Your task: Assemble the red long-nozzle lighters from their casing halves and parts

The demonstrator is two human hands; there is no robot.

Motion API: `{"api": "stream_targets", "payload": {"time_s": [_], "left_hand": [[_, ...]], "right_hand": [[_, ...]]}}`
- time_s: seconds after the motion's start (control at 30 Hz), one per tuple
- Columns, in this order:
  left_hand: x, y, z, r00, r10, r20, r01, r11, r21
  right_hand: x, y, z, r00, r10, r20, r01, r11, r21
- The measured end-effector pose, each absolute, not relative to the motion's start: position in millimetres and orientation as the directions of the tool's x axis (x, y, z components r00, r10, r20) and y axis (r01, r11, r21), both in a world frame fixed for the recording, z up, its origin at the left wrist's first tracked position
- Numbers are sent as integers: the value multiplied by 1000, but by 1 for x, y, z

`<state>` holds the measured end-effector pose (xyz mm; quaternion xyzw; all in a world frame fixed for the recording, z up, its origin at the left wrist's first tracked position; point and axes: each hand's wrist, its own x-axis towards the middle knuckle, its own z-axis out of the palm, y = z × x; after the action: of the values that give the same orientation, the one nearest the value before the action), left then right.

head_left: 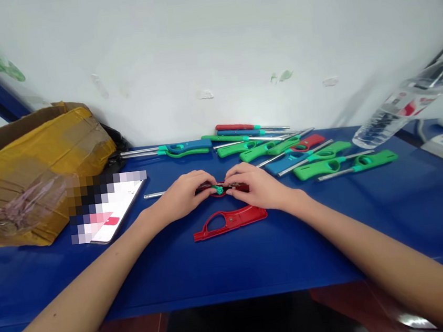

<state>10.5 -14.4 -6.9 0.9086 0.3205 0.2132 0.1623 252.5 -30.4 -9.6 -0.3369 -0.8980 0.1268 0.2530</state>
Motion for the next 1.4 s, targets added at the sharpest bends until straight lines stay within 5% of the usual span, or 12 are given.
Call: {"api": "stream_targets", "payload": {"time_s": [0.3, 0.67, 1.4], "left_hand": [[10, -17, 0, 679, 699, 225, 523, -676, 519], [9, -17, -1, 717, 647, 259, 527, -746, 406], [9, -20, 5, 735, 617, 281, 498, -773, 393]], "right_hand": [[246, -29, -12, -599, 701, 388, 571, 713, -406], [242, -35, -12, -546, 761, 351, 651, 649, -394], [239, -27, -11, -404, 820, 406, 587, 573, -572]]}}
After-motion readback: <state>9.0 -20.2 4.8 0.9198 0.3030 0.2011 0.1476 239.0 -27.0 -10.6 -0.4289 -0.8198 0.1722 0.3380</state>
